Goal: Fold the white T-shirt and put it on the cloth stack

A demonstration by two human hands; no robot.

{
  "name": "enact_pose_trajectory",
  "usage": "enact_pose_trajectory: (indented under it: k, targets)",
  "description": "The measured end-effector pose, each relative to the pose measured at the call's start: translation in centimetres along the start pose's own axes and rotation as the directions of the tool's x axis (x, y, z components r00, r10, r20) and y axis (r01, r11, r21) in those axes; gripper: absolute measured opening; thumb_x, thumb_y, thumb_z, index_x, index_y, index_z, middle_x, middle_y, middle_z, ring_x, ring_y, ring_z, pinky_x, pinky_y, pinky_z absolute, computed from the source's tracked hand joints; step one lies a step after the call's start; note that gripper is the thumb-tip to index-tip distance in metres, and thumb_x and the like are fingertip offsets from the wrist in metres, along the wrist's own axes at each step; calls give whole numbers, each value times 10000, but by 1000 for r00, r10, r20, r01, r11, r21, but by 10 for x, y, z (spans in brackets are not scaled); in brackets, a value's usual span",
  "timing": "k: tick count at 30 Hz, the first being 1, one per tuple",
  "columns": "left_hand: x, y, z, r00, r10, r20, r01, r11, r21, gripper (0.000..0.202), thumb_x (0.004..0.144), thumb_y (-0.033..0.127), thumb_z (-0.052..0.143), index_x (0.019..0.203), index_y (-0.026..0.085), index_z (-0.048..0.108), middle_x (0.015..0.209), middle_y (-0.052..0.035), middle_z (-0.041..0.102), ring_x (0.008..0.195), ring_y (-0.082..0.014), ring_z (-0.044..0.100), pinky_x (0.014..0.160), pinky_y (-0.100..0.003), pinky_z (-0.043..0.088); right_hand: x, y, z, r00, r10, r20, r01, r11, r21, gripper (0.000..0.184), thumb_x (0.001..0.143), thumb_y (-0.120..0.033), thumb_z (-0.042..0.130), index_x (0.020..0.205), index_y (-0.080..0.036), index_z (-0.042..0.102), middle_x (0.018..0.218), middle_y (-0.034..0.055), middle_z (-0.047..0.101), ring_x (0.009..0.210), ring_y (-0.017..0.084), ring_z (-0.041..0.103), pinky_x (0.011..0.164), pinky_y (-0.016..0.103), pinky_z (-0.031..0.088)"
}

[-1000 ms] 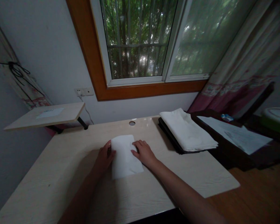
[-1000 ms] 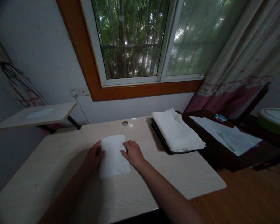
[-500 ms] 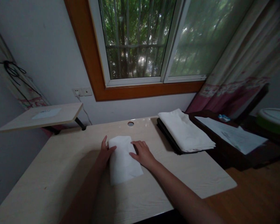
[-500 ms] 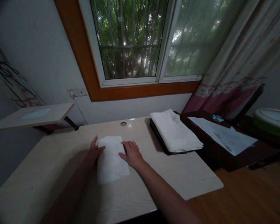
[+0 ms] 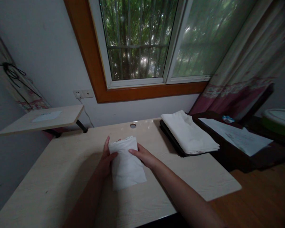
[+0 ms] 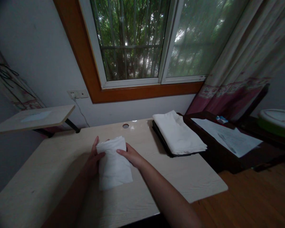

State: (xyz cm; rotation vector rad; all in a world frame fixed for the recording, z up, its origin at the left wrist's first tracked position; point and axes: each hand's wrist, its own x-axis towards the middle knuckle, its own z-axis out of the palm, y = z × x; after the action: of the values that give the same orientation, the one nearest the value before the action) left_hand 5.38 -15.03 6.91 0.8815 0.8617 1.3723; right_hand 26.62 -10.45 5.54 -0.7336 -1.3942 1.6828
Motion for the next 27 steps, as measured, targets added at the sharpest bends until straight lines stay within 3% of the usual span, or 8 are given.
enact_pose_trajectory:
  k: [2, 5, 8, 11, 14, 17, 22, 27]
  targets:
    - [3, -3, -3, 999, 44, -20, -44, 999, 5, 1023, 770, 260, 774, 1575, 411, 160, 1530, -78, 487, 1270, -293, 578, 976, -389, 529, 0, 2, 1, 998, 68, 8, -68, 997, 35, 570, 758, -510, 792, 1202, -177, 662, 1223, 104, 705, 1078, 298, 666, 978, 466, 502]
    - [7, -8, -8, 996, 79, -47, -76, 996, 55, 1019, 763, 252, 783, 1568, 403, 175, 1540, -74, 475, 1292, -281, 557, 995, -379, 514, 1, 10, 0, 992, 86, -92, -83, 996, 36, 530, 731, -489, 806, 1135, -170, 677, 1128, 97, 732, 983, 291, 679, 912, 452, 518]
    - [12, -13, -14, 995, 96, -40, -92, 992, 91, 1002, 764, 253, 787, 1563, 371, 195, 1551, -86, 456, 1329, -277, 525, 1045, -391, 480, 2, 16, -4, 984, -11, -178, -2, 997, -74, 510, 770, -498, 759, 1152, -182, 643, 1145, 85, 714, 1019, 281, 648, 911, 428, 507]
    - [17, -18, -20, 991, 132, -33, -130, 989, 65, 931, 774, 271, 778, 1535, 370, 253, 1575, -99, 410, 1344, -278, 515, 1039, -403, 482, 3, 3, -11, 969, -128, -213, 71, 964, -256, 422, 832, -500, 692, 1117, -199, 610, 1092, 56, 698, 1004, 250, 624, 897, 388, 497]
    - [20, -21, -25, 986, 158, -53, -155, 987, 48, 807, 811, 309, 742, 1496, 372, 319, 1569, -116, 397, 1323, -275, 539, 973, -389, 514, -1, -37, -25, 953, -197, -232, 78, 895, -440, 326, 881, -497, 636, 1035, -213, 586, 958, 20, 675, 908, 219, 614, 831, 343, 493]
    - [21, -21, -27, 988, 144, -52, -141, 989, 52, 714, 823, 316, 727, 1450, 362, 390, 1540, -113, 427, 1299, -261, 560, 947, -366, 517, -10, -95, -48, 938, -249, -242, 57, 798, -600, 325, 881, -490, 634, 1049, -215, 592, 934, 15, 666, 873, 216, 610, 780, 321, 490]
    - [22, -21, -31, 993, 108, -43, -104, 991, 88, 600, 835, 340, 710, 1388, 323, 478, 1503, -104, 471, 1246, -240, 591, 934, -345, 508, -25, -190, -101, 869, -316, -381, -31, 733, -679, 356, 847, -479, 676, 1069, -206, 618, 926, 32, 676, 816, 214, 621, 689, 296, 498]
    - [27, -24, -36, 993, 83, -86, -74, 991, 108, 581, 815, 355, 718, 1354, 312, 505, 1475, -105, 498, 1198, -243, 619, 898, -342, 511, -30, -239, -165, 843, -125, -523, -222, 805, -551, 434, 897, -417, 654, 1230, -147, 584, 1030, 110, 703, 732, 177, 640, 666, 318, 487]
